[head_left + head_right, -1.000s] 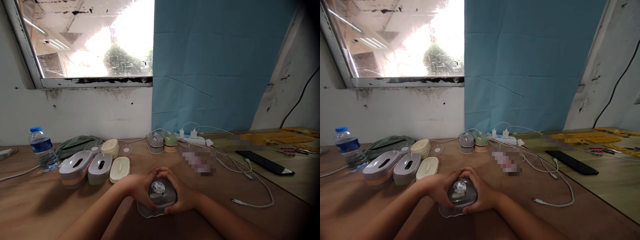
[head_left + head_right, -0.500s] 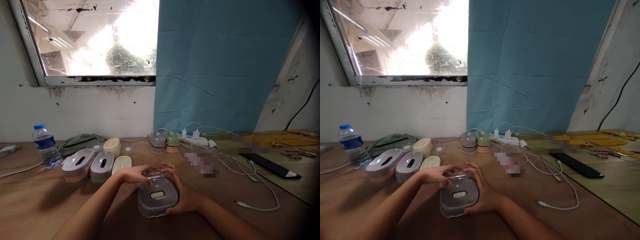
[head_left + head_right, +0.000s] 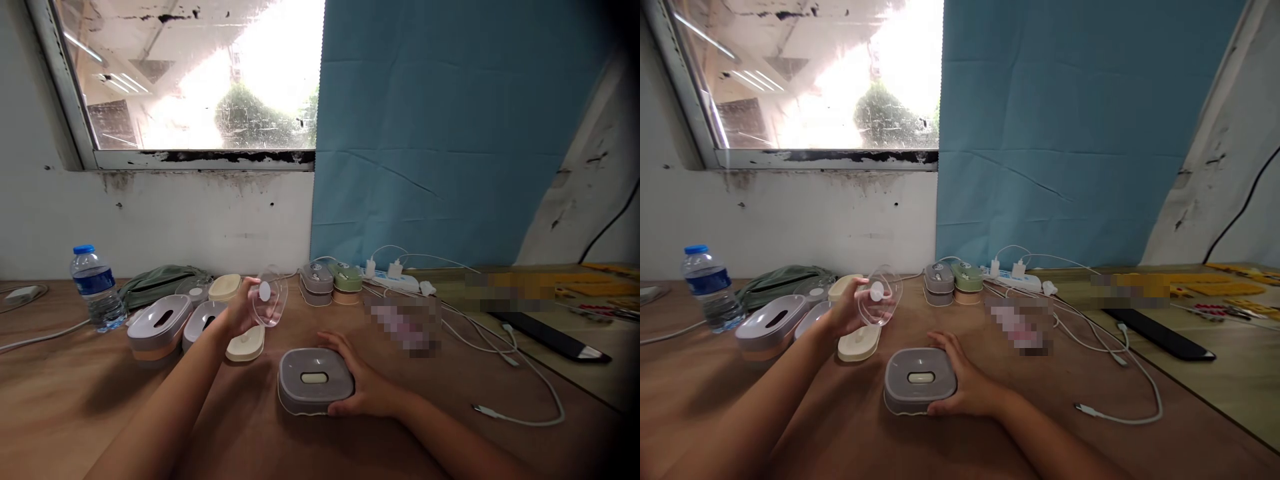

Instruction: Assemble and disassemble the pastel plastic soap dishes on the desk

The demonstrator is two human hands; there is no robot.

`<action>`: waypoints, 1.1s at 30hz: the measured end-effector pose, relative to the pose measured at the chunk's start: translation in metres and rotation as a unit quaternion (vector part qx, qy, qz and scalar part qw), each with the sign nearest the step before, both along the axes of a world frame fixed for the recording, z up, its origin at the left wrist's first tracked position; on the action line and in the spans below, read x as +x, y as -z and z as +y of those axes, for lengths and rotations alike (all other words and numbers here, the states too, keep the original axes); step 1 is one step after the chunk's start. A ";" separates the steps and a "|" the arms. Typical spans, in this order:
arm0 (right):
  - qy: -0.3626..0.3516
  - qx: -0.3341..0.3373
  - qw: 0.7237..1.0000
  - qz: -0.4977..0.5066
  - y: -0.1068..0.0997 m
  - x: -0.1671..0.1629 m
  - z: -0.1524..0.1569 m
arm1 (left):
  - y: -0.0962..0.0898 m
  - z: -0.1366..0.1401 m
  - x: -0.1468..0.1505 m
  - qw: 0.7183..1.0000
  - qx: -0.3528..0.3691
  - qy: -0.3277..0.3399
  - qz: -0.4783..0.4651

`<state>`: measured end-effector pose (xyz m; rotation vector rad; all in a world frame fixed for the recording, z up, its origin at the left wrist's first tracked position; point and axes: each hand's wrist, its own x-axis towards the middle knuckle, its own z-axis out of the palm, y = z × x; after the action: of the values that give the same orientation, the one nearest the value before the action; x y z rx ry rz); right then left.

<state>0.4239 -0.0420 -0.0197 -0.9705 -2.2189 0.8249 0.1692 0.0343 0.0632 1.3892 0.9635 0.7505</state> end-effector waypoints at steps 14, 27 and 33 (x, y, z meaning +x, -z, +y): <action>-0.017 -0.014 0.998 -0.063 -0.004 0.002 0.000 | 0.004 0.029 -0.027 0.933 0.153 -0.265 0.189; -0.038 -0.002 0.998 -0.052 -0.006 0.003 -0.001 | 0.011 0.123 -0.016 0.808 0.189 -0.248 0.499; -0.040 0.003 0.998 -0.042 -0.005 0.004 0.000 | 0.021 0.131 -0.009 0.759 0.215 -0.240 0.566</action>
<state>0.4278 -0.0423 -0.0145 -0.9350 -2.3442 0.8274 0.1598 0.1654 0.0419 2.0796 2.2749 0.4360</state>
